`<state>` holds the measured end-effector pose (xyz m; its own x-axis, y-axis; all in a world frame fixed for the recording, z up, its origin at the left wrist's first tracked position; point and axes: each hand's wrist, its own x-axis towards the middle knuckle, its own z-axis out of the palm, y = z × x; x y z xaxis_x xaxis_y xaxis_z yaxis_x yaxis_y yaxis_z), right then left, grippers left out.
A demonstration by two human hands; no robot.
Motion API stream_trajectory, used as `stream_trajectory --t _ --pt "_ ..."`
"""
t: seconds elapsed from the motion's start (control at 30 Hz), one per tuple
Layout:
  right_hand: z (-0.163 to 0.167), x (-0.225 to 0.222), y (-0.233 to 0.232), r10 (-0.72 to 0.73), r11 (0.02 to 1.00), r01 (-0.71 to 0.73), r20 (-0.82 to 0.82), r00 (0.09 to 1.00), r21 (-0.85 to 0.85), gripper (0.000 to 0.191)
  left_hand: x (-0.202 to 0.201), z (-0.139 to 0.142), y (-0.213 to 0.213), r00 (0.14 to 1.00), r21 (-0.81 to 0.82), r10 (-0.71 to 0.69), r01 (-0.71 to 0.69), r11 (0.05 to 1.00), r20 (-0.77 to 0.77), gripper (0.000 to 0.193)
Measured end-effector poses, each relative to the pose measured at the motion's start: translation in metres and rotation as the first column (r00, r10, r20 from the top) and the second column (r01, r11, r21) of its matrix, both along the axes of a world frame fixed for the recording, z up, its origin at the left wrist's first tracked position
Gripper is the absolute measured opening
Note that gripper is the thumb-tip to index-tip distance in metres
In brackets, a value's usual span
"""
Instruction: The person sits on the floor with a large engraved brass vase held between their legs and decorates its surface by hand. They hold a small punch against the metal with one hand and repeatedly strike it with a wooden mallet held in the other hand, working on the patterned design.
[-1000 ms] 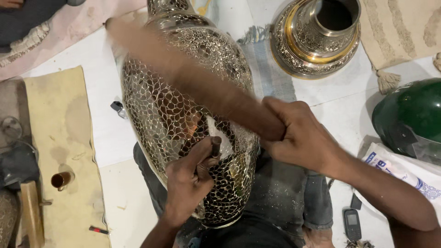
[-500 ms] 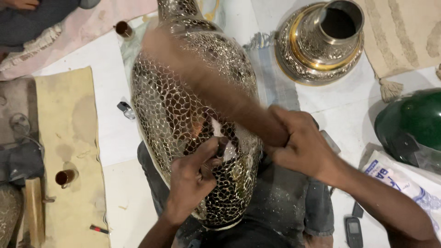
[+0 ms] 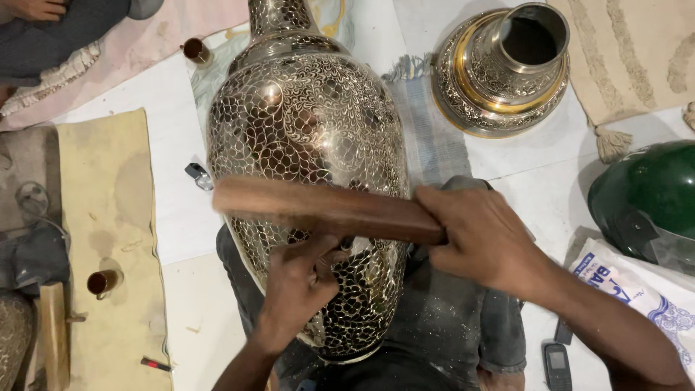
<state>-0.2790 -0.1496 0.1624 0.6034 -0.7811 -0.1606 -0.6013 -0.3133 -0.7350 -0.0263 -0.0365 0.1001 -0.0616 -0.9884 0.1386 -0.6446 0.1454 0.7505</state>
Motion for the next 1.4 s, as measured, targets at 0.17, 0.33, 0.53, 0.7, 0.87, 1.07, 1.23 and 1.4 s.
stream_trajectory --t 0.17,0.33,0.53,0.7,0.87,1.07,1.23,1.4 --pt "-0.006 -0.005 0.0 -0.04 0.999 0.035 0.111 0.993 0.04 0.036 0.0 -0.005 -0.001 0.999 -0.083 -0.044 0.043 0.996 -0.004 0.069" --pt "-0.01 -0.009 0.003 -0.1 0.976 0.039 0.285 0.953 0.212 0.029 0.003 -0.001 -0.003 0.999 -0.013 -0.051 0.051 0.999 0.011 0.07" --pt "0.0 -0.005 0.004 -0.125 0.966 0.044 0.314 0.941 0.253 0.027 0.004 0.002 -0.004 0.994 -0.018 -0.109 0.109 0.994 -0.017 0.07" --pt "-0.005 -0.008 0.005 -0.023 0.993 -0.006 0.252 0.967 0.114 0.03 0.005 -0.002 -0.008 0.993 -0.066 -0.116 0.116 0.991 0.001 0.064" --pt "-0.019 -0.017 0.016 -0.057 0.997 0.062 0.118 0.991 -0.04 0.036 0.006 -0.003 -0.009 0.991 -0.015 -0.132 0.131 0.991 -0.02 0.063" --pt "-0.021 -0.016 0.016 -0.096 0.995 0.099 0.12 0.988 -0.018 0.026 0.008 0.003 -0.008 0.981 -0.113 -0.189 0.185 0.976 -0.03 0.071" --pt "-0.021 -0.015 0.014 -0.121 0.992 0.12 0.034 0.992 0.045 0.028 0.007 0.009 -0.012 0.981 0.011 -0.187 0.188 0.982 -0.045 0.072" --pt "-0.023 -0.017 0.016 -0.124 0.99 0.113 0.157 0.98 0.081 0.024 0.008 0.011 -0.015 0.983 0.056 -0.185 0.184 0.981 0.021 0.074"
